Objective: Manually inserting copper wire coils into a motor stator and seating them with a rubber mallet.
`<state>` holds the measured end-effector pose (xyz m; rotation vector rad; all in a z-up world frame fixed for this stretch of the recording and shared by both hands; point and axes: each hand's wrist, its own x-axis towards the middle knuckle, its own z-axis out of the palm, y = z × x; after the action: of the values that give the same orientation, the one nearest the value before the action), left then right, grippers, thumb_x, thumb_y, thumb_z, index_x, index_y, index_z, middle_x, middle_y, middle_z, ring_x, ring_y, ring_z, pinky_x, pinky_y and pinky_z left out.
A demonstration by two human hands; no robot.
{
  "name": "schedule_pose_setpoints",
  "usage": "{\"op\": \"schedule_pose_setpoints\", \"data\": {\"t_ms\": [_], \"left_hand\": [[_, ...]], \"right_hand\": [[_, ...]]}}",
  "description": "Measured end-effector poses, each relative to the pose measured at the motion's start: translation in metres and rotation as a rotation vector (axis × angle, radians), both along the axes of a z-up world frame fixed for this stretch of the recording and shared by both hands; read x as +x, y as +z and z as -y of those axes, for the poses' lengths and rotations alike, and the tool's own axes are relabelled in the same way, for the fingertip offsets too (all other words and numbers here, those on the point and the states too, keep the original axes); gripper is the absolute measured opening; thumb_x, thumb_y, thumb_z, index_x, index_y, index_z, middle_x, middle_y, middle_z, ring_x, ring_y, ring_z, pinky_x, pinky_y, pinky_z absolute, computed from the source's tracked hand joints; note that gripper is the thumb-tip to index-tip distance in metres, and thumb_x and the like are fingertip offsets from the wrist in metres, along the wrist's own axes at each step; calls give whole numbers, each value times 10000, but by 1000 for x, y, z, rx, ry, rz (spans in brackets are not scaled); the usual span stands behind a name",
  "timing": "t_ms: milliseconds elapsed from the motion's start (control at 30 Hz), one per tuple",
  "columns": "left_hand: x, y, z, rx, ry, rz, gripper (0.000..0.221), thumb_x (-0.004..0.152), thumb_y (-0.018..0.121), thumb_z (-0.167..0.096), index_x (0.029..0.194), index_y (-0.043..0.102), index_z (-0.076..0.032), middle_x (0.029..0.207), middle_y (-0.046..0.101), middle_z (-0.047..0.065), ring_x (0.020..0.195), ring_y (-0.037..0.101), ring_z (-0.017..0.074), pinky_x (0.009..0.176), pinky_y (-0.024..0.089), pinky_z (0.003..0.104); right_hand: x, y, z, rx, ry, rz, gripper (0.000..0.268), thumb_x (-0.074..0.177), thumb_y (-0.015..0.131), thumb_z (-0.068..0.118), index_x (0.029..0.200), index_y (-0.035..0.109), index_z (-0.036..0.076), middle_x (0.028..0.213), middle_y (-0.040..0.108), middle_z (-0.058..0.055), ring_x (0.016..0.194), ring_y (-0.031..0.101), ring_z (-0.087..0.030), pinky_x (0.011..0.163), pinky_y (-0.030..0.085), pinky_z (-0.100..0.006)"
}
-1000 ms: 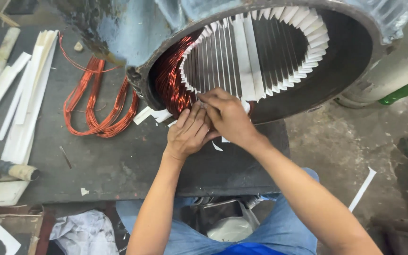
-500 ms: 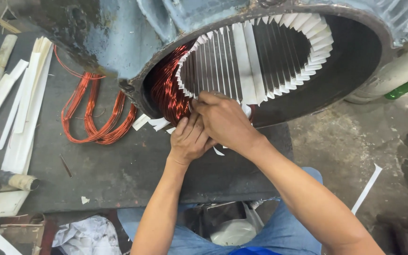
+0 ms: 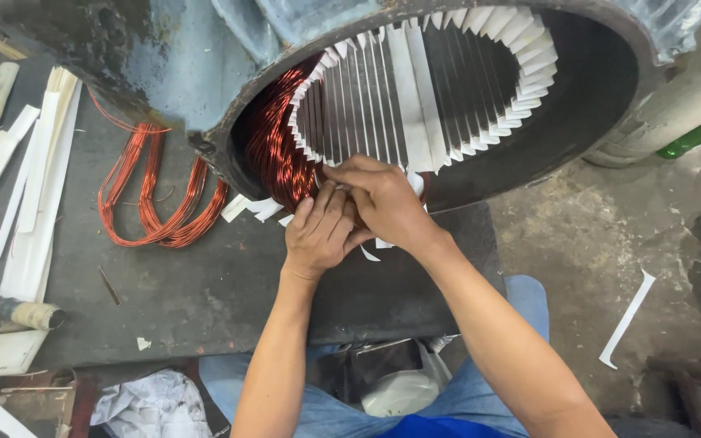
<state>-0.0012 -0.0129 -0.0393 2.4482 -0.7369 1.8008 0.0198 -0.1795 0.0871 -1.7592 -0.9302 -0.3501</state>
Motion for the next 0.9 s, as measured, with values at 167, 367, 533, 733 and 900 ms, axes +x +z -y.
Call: {"op": "schedule_pose_setpoints", "data": {"t_ms": [167, 367, 533, 733, 900], "left_hand": [[-1, 4, -1, 20, 11, -1, 625, 1128, 387, -667, 1085, 760, -167, 1203, 793, 75, 1227, 755, 237, 1312, 274, 433], [-3, 3, 1, 20, 38, -37, 613, 1097, 464, -692, 1079, 741, -146, 1198, 785, 81, 1242, 746, 239, 1304, 286, 447], [-4, 10, 2, 35, 46, -30, 619, 1087, 473, -706, 1085, 733, -144, 1195, 784, 85, 1235, 749, 243, 1302, 281, 460], [-4, 9, 1, 33, 41, -41, 623, 1096, 454, -702, 1091, 734, -146, 1191, 780, 85, 1238, 746, 244, 1290, 290, 455], [-4, 7, 0, 48, 41, -47, 635, 1081, 469, -722, 1094, 736, -145, 1179, 777, 91, 1234, 746, 252, 1288, 282, 467]], "right_hand": [[-4, -6, 15, -80, 8, -2, 485, 938, 551, -186, 1310, 780, 24, 977, 772, -183, 896, 778, -394, 818, 639, -464], [6, 3, 26, -48, 163, -217, 576, 927, 483, -208, 1383, 743, 30, 971, 775, -229, 860, 768, -353, 805, 632, -482], [8, 10, 33, -70, 234, -348, 544, 965, 479, -171, 1401, 732, 33, 1026, 787, -217, 904, 765, -288, 842, 648, -432], [5, 13, 30, -100, 196, -294, 520, 994, 509, -146, 1427, 721, 52, 1026, 778, -199, 900, 778, -297, 834, 647, -452], [7, 3, 33, -135, 190, -280, 579, 975, 531, -136, 1487, 685, 86, 1049, 778, -161, 935, 774, -299, 870, 634, -462]]}}
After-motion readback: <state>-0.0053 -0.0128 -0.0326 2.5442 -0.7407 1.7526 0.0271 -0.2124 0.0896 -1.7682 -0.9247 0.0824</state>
